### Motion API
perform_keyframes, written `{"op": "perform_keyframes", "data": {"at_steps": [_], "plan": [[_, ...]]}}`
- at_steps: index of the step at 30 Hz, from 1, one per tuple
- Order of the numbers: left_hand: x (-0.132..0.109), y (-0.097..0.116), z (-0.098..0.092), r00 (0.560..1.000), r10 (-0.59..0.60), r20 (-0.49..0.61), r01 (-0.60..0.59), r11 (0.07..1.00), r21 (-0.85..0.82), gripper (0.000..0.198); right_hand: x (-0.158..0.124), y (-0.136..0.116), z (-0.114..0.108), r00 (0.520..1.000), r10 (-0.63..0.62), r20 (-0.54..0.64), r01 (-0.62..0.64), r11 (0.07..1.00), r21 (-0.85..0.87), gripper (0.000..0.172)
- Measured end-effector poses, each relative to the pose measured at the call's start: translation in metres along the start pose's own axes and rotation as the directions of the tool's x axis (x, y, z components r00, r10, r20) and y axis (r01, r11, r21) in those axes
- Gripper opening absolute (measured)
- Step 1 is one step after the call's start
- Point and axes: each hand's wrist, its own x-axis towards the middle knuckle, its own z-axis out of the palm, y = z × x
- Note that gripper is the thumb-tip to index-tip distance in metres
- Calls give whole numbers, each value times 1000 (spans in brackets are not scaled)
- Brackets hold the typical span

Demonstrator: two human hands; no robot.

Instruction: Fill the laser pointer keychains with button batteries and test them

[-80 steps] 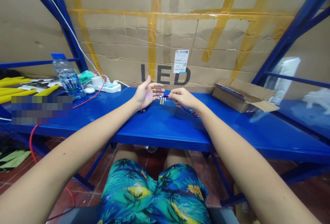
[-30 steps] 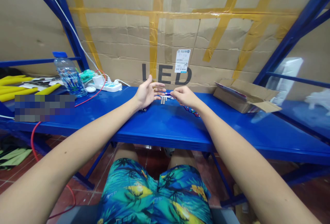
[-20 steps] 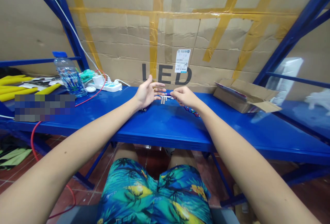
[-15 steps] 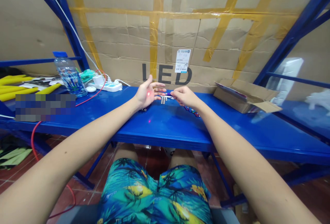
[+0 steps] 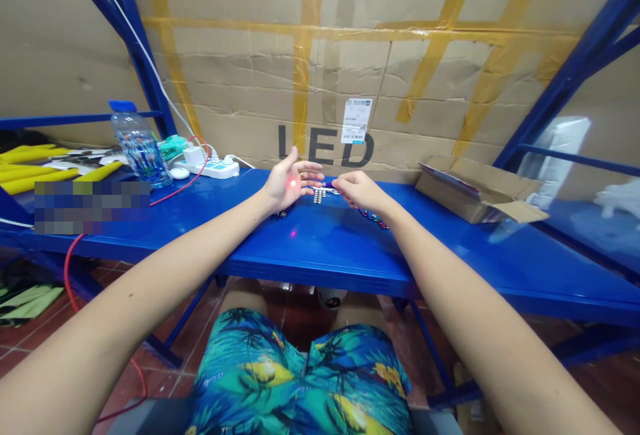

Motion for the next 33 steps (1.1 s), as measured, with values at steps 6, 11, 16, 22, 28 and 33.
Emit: {"op": "perform_keyframes", "data": {"at_steps": [6,11,16,22,28,33], "plan": [[3,2,0,999,33,-26,-32,998,46,68,9,11,-6,997,-57,-54,52,995,-80,35],[20,-2,-13,982,163,-96,-134,957,258,52,52,40,-22,988,-90,-123,46,944,-327,27],[28,3,-32,929,369,-35,-259,712,653,36,94,68,-20,992,63,-112,-108,884,-454,27],[23,9,-45,930,359,82,-251,455,855,34,119,85,-3,995,97,-37,-103,881,-461,24],[27,12,-53,941,324,94,-229,409,884,31,123,88,-2,997,79,14,-67,910,-408,25],[31,15,-56,951,295,98,-218,409,886,31,120,84,-3,998,55,37,-39,936,-350,20]]}}
